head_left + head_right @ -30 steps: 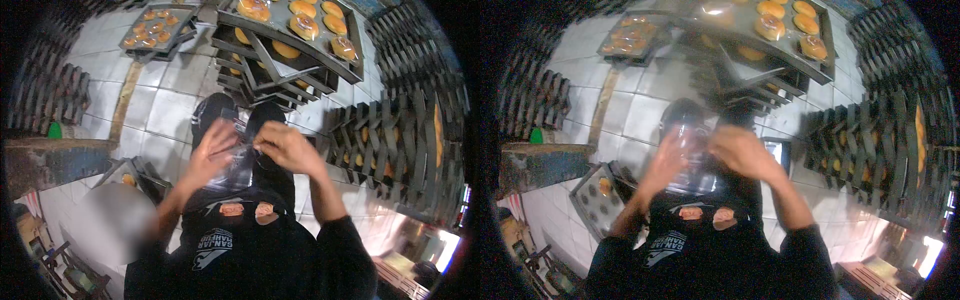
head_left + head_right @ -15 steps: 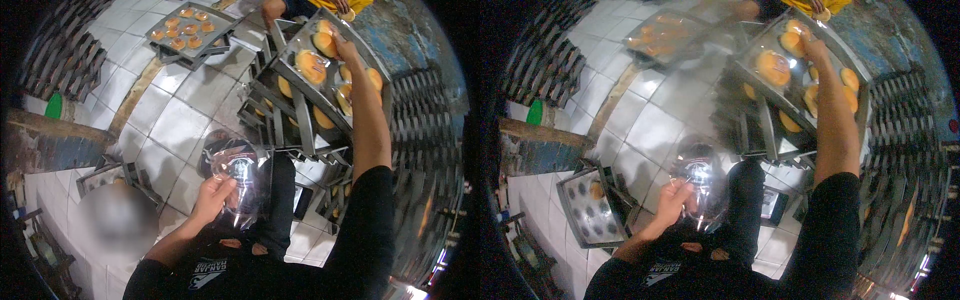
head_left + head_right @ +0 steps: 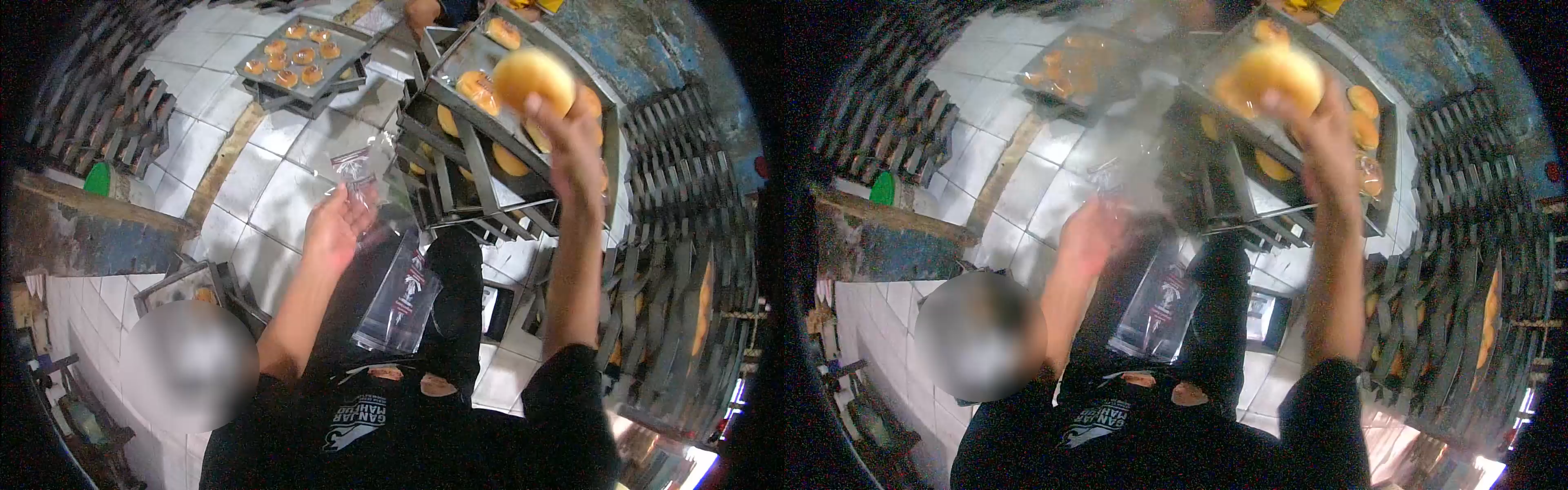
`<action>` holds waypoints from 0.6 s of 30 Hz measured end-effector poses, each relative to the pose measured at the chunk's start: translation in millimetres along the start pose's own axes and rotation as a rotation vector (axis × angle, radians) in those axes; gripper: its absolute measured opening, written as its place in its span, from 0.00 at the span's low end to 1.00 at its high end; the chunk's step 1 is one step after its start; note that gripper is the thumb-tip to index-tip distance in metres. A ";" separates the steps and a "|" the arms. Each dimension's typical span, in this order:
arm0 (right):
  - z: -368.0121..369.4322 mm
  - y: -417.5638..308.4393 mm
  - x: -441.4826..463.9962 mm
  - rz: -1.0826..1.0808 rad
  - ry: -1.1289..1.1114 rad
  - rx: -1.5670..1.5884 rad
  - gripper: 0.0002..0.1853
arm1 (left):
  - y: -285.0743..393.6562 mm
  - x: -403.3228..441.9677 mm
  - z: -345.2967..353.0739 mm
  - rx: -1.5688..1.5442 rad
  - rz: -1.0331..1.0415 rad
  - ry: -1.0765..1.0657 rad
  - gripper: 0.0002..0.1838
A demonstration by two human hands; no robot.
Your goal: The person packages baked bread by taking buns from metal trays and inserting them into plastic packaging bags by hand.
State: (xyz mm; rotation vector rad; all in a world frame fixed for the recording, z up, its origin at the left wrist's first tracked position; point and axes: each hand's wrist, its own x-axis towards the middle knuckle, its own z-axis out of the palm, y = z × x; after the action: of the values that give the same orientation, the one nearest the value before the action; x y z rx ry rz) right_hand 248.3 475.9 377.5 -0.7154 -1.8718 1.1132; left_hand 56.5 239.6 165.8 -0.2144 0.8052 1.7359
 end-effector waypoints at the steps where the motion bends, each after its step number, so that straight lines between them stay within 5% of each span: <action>1: 14.2 -19.4 -41.0 0.137 -0.070 0.157 0.30 | -0.1 14.3 -0.9 -0.032 0.012 -0.001 0.14; 2: 23.8 -30.2 -75.6 0.301 -0.179 0.161 0.35 | -0.5 28.6 -0.6 -0.062 0.020 -0.003 0.14; 3: 37.9 -15.3 -112.2 0.203 -0.209 -0.106 0.35 | -2.3 39.0 0.0 -0.092 0.026 -0.004 0.14; 4: 56.4 -20.4 -148.8 0.111 -0.242 -0.056 0.33 | -5.1 45.9 0.3 -0.068 -0.016 -0.038 0.14; 6: 73.0 3.2 -189.0 -0.437 -0.274 -0.275 0.32 | -10.9 23.4 32.5 0.050 -0.007 -0.084 0.17; 7: 68.2 18.4 -196.9 -0.532 -0.289 -0.395 0.31 | -16.3 10.4 45.5 0.109 -0.007 -0.101 0.18; 10: 59.6 42.1 -203.8 -0.440 -0.011 -0.478 0.27 | -24.9 -27.8 71.4 0.127 -0.089 -0.269 0.21; 13: 60.0 12.9 -201.4 -0.613 -0.074 -0.596 0.27 | -29.6 -67.3 89.0 0.090 -0.114 -0.185 0.20; 17: 104.5 3.3 -219.5 -0.301 -0.166 -0.409 0.31 | -25.7 -70.0 55.8 0.034 -0.062 -0.187 0.20; 18: 112.4 10.7 -226.3 -0.337 -0.211 -0.463 0.31 | -17.0 -40.7 19.7 -0.035 -0.155 -0.482 0.21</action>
State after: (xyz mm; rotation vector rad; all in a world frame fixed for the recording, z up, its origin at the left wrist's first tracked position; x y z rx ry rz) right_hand 264.5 254.7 255.9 -0.5132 -2.3620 0.5608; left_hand 90.4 221.7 195.2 0.1161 0.3942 1.5652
